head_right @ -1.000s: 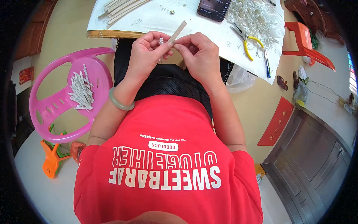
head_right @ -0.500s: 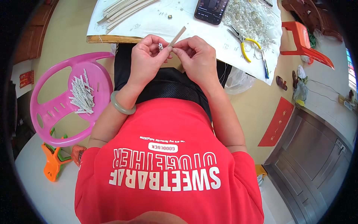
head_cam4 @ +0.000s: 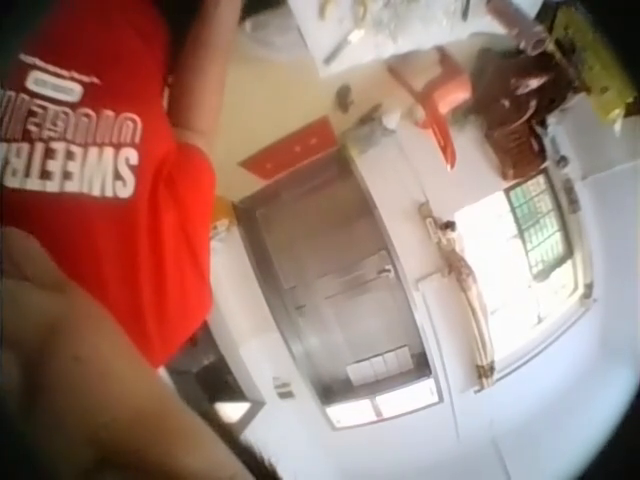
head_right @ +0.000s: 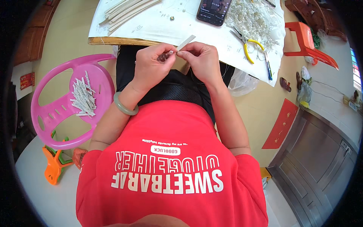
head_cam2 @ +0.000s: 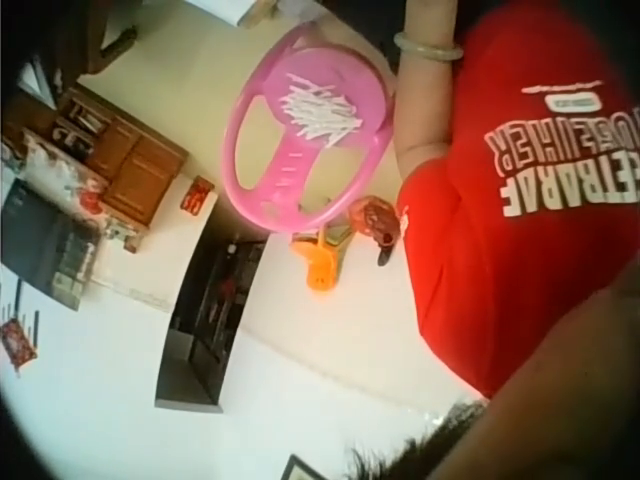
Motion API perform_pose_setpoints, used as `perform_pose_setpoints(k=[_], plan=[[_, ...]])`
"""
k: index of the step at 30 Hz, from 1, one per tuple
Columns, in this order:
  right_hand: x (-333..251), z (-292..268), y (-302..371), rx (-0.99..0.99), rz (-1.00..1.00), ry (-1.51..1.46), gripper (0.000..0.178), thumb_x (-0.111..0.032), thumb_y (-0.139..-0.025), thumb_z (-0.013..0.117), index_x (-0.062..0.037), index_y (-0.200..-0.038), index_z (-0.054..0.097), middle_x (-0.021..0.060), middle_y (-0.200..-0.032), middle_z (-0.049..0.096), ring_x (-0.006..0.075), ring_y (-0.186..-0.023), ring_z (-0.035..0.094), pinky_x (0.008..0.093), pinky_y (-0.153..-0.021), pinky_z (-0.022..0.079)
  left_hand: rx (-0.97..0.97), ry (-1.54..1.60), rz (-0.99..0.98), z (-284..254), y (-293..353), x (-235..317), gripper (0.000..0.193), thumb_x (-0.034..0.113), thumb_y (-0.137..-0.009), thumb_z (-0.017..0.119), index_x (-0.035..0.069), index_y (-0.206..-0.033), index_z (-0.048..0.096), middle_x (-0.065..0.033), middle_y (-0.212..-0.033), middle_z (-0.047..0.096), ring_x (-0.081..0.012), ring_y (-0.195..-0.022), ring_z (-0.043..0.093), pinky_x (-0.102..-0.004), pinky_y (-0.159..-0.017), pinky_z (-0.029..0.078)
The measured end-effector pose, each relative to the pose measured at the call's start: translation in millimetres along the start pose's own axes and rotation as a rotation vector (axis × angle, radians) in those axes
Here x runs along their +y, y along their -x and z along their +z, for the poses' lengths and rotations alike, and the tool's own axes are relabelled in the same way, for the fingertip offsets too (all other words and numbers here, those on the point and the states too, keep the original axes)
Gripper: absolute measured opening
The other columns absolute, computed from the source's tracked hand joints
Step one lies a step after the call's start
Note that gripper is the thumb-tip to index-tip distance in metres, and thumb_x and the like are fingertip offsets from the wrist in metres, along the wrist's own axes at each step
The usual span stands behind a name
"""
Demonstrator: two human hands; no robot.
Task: Wrapping tape or labels around small wooden sticks.
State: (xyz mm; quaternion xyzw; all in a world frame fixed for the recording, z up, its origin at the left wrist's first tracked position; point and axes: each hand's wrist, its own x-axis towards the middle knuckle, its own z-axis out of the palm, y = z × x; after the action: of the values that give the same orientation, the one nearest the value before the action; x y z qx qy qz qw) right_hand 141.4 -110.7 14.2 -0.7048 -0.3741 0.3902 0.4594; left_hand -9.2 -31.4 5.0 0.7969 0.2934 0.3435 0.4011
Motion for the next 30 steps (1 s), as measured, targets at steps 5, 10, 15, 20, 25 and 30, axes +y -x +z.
perform_pose_setpoints(k=[5, 10, 15, 20, 25, 30], plan=[[-14, -6, -11, -0.107, 0.102, -0.329, 0.015, -0.011, -0.088, 0.068, 0.003, -0.086, 0.069, 0.0087, -0.075, 0.068, 0.0113, -0.064, 0.063, 0.0206, -0.059, 0.052, 0.097, -0.233, 0.301, 2, -12, -8, 0.007, 0.005, -0.074, 0.066, 0.006, -0.08, 0.063, -0.0048, -0.064, 0.06, -0.0215, -0.056, 0.055, -0.031, -0.052, 0.044], [-5, -3, -29, -0.016, 0.155, -0.349, 0.02, -0.015, -0.091, 0.066, 0.0042, -0.086, 0.066, 0.0117, -0.077, 0.068, 0.016, -0.071, 0.068, 0.0229, -0.065, 0.057, 0.092, -0.426, 0.369, 11, -25, -7, 0.008, 0.005, -0.074, 0.065, 0.008, -0.079, 0.06, -0.0053, -0.065, 0.059, -0.0213, -0.057, 0.054, -0.0316, -0.053, 0.044], [-3, 2, -28, -0.028, 0.18, -0.323, 0.021, -0.017, -0.093, 0.065, 0.0038, -0.089, 0.065, 0.011, -0.08, 0.067, 0.014, -0.071, 0.066, 0.021, -0.07, 0.056, 0.12, -0.449, 0.397, 16, -18, -10, 0.009, 0.006, -0.074, 0.065, 0.008, -0.079, 0.059, -0.006, -0.066, 0.057, -0.0212, -0.056, 0.052, -0.0319, -0.053, 0.043], [5, 4, -28, -0.004, 0.158, -0.278, 0.019, -0.015, -0.092, 0.065, 0.0028, -0.087, 0.064, 0.0089, -0.078, 0.066, 0.0118, -0.067, 0.063, 0.0201, -0.067, 0.054, 0.111, -0.467, 0.4, 21, -14, -14, 0.01, 0.006, -0.073, 0.065, 0.008, -0.08, 0.058, -0.0058, -0.067, 0.057, -0.0207, -0.057, 0.052, -0.0317, -0.053, 0.044], [4, 11, -21, 0.081, 0.091, -0.155, 0.009, -0.005, -0.089, 0.064, 0.004, -0.089, 0.061, 0.0086, -0.072, 0.064, 0.0124, -0.06, 0.061, 0.022, -0.057, 0.052, 0.102, -0.495, 0.421, 25, -11, -17, 0.009, 0.007, -0.073, 0.065, 0.009, -0.078, 0.058, -0.0051, -0.067, 0.057, -0.0197, -0.059, 0.051, -0.0307, -0.053, 0.044], [11, 8, -23, 0.075, 0.056, -0.115, 0.006, -0.001, -0.088, 0.063, 0.002, -0.093, 0.061, 0.008, -0.072, 0.063, 0.0116, -0.058, 0.06, 0.0222, -0.054, 0.049, 0.085, -0.612, 0.453, 33, -9, -19, 0.008, 0.007, -0.073, 0.066, 0.01, -0.076, 0.058, -0.0046, -0.067, 0.056, -0.0186, -0.062, 0.05, -0.0296, -0.053, 0.045]])
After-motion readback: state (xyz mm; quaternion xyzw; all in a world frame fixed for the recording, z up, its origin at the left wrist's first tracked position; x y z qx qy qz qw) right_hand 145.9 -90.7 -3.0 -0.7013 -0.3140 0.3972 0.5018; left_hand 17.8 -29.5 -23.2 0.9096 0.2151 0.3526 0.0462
